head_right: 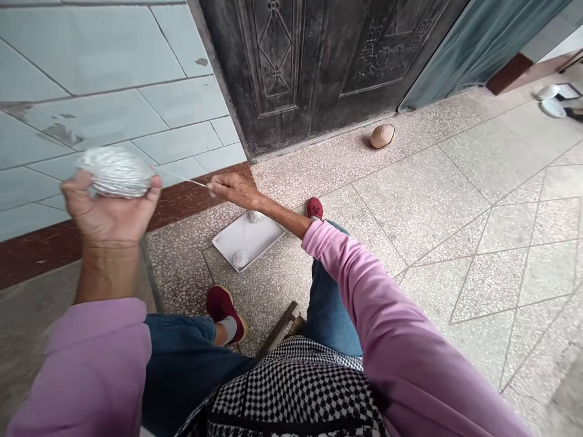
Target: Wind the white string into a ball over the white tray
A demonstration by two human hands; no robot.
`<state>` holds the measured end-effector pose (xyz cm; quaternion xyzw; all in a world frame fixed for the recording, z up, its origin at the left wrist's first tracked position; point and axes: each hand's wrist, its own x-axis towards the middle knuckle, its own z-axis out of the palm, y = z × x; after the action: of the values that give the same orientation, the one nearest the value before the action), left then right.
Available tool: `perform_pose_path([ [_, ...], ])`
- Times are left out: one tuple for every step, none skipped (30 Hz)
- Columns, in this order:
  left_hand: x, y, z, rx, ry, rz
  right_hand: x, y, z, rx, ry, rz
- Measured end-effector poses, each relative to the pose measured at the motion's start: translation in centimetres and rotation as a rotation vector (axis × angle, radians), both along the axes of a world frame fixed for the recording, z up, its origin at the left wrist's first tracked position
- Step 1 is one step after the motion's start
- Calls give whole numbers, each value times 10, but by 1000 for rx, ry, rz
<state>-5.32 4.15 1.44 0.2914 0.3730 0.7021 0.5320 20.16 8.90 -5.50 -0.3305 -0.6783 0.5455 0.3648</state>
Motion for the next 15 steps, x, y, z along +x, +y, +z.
perform_pose_path([
  [-10, 5, 0, -6, -7, 58, 6, 3, 0, -9, -7, -16],
  [-21, 9, -1, -17, -10, 111, 13, 7, 1, -19, -16, -37],
  [-33, 14, -3, -35, -5, 167, 21, 11, 2, -28, -28, -60],
  [-44, 17, -5, -57, 13, 214, 30, 15, 3, -35, -41, -80],
  [-56, 20, -8, -93, 37, 251, 38, 18, 4, -36, -54, -98],
  [-68, 21, -11, -140, 64, 284, 47, 21, 6, -34, -66, -114],
  [-79, 20, -13, -189, 97, 298, 55, 23, 8, -31, -72, -131],
  [-90, 18, -15, -237, 128, 315, 63, 25, 9, -27, -75, -145],
  [-100, 14, -16, -273, 168, 331, 71, 27, 10, -26, -74, -157],
  [-111, 9, -16, -302, 214, 352, 79, 28, 11, -26, -73, -173],
  [-120, 3, -16, -327, 260, 380, 87, 30, 12, -28, -71, -190],
  [-130, -4, -15, -350, 303, 409, 95, 32, 13, -32, -69, -211],
  [-139, -11, -13, -377, 332, 441, 104, 35, 13, -39, -69, -231],
  [-148, -19, -11, -405, 348, 477, 113, 37, 13, -51, -69, -250],
  [-157, -27, -10, -435, 356, 506, 122, 39, 13, -67, -68, -269],
])
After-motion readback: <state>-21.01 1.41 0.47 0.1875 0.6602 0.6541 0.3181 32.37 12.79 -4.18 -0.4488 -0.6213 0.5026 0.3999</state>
